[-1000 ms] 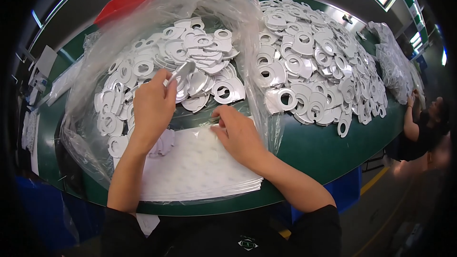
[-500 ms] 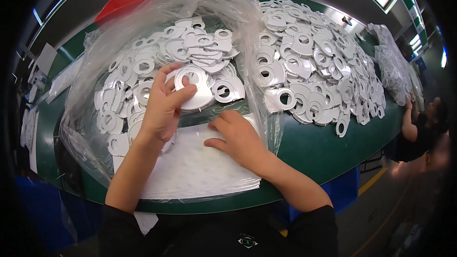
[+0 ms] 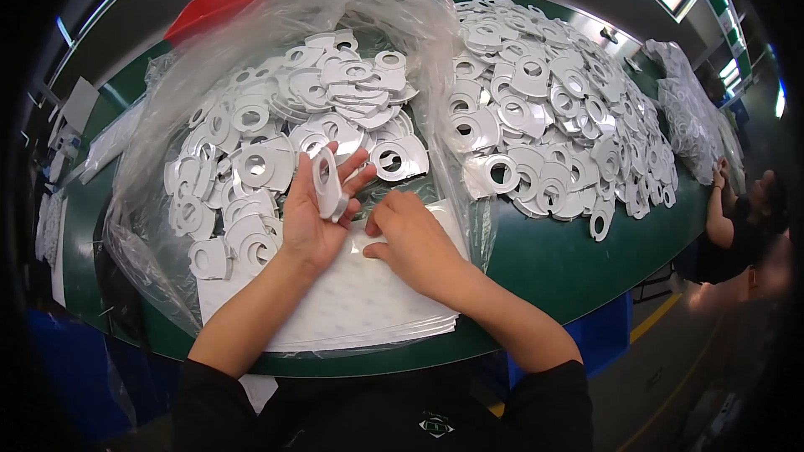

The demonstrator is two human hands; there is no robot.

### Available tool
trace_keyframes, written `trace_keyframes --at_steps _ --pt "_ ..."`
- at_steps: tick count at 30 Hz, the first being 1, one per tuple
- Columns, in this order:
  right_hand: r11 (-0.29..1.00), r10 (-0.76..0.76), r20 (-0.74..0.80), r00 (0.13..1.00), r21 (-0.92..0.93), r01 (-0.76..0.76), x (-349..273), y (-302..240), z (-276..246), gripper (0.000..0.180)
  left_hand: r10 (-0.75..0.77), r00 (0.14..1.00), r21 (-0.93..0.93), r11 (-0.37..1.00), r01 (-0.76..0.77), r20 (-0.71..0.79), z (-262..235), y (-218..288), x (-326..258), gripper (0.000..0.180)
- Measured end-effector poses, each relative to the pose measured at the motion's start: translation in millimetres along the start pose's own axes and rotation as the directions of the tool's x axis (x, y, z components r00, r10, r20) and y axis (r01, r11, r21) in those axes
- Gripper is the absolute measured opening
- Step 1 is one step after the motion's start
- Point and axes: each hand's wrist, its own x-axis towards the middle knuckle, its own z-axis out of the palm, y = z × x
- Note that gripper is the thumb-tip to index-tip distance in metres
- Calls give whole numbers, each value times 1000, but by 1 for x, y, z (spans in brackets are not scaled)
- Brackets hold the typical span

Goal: Apply small white circular adhesive pads onto white plastic components at an assembly workbench.

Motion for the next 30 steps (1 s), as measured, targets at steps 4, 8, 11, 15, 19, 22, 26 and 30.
trace_keyframes --at_steps 4,8,11,15,19,22,26,30 --pt "983 -161 -110 981 -106 149 -9 -4 10 17 -2 1000 96 995 0 24 4 -6 0 32" --pt "872 -317 -9 948 -397 288 -19 -15 11 9 71 996 157 984 -79 59 2 -12 3 36" --pt "828 -431 85 898 -358 432 -22 -22 5 7 99 994 179 978 -106 49 1 -11 4 37" --pt "694 -716 18 698 127 709 -26 -32 -8 11 50 998 171 984 -57 47 1 -13 5 42" --pt "666 -408 -343 846 522 533 -22 -22 -22 15 0 1000 164 986 -5 31 20 -8 -5 49" --pt "625 70 -418 906 726 287 -20 -7 -25 28 -154 984 -1 988 155 93 26 -8 -8 61" --pt "510 220 -381 898 830 227 -3 -2 -28 36 -273 951 166 954 249 143 15 -10 -11 65" --pt "517 281 -270 921 851 92 0 9 -17 32 -255 967 292 927 236 29 9 -21 -8 66"
